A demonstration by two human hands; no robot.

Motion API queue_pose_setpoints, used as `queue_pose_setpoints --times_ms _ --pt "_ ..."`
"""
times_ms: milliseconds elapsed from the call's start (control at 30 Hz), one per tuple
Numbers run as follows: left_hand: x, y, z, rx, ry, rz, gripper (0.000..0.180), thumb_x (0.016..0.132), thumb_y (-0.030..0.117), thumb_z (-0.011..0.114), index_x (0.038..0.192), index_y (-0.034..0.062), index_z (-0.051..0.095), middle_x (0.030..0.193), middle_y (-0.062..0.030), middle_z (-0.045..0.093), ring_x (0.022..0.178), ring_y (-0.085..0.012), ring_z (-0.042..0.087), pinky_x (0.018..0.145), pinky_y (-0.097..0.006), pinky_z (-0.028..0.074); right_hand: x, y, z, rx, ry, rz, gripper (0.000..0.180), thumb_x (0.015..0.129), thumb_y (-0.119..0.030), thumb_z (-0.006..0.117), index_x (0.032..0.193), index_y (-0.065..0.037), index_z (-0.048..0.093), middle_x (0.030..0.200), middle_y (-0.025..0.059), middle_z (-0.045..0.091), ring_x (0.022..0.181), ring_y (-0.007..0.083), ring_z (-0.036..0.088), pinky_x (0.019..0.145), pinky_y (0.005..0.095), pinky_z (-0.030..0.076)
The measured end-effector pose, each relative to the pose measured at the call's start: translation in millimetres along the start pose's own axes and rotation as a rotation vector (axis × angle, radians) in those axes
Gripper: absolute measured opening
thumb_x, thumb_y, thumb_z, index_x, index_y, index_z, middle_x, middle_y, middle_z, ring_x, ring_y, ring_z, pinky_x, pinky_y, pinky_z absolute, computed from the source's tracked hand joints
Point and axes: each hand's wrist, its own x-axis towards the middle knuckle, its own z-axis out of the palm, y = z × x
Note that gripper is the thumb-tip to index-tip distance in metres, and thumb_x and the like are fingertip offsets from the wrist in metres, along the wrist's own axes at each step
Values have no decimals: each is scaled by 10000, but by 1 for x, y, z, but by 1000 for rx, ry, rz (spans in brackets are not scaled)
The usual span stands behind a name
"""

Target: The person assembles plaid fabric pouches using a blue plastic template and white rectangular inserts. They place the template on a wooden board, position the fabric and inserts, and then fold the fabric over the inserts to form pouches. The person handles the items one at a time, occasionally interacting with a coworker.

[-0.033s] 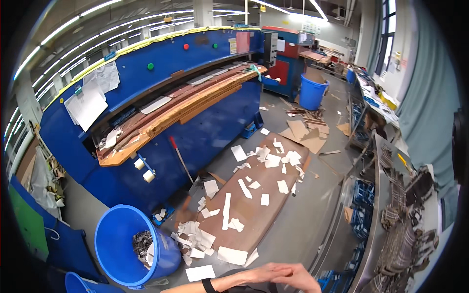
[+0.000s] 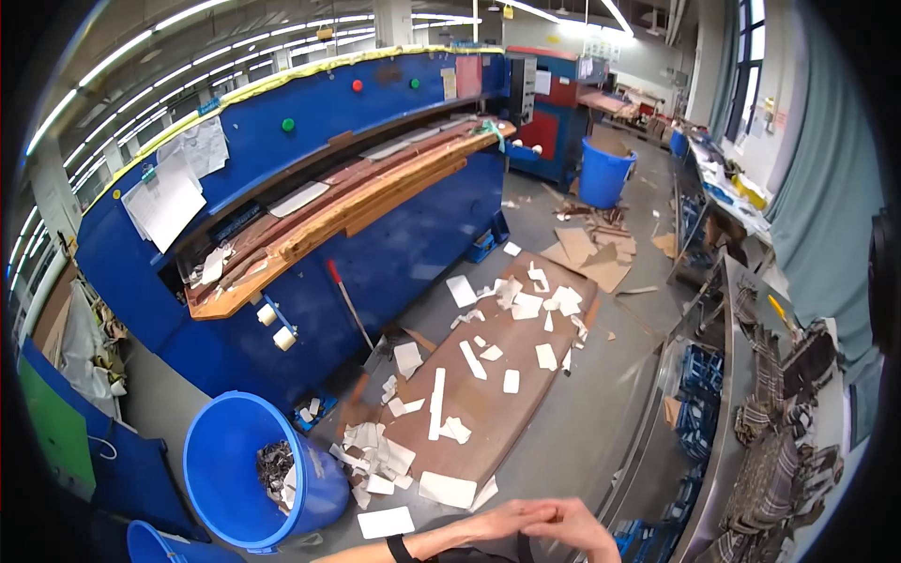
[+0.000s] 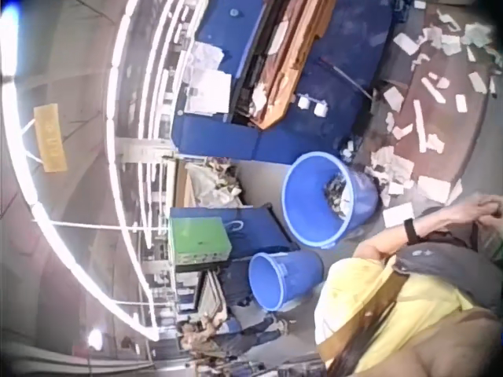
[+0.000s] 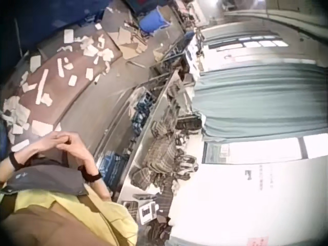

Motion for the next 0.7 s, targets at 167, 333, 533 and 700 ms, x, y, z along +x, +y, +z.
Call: queue_pose_setpoints --times_ms 167,333,533,700 --pt "-7 6 -71 -70 252 -184 585 1033 403 472 1455 4 399 1200 -113 644 1046 -158 628 965 -310 468 99 11 -22 146 -103 162 236 968 -133 616 1125 41 647 969 100 717 825 132 660 753 259 546" --pt "-25 17 -180 -39 659 -118 568 1044 393 446 1454 3 393 1216 -128 647 1057 -161 635 945 -298 484 187 6 -16 77 -328 258 256 986 -149 588 1143 47 639 1013 96 716 853 131 651 796 271 537" --pt "-50 85 -312 -170 1090 107 576 1036 348 484 1455 -28 366 1216 -142 644 1100 -168 610 967 -303 484 293 -35 -19 85 -375 168 276 981 -195 593 1102 48 645 949 88 720 795 103 631 698 273 521" --pt "-39 123 -398 61 1268 248 564 1018 309 525 1448 -26 379 1315 -153 589 1189 -198 566 1017 -332 452 383 -67 -16 18 -234 114 252 987 -186 586 1079 37 661 916 62 717 730 85 611 667 243 506"
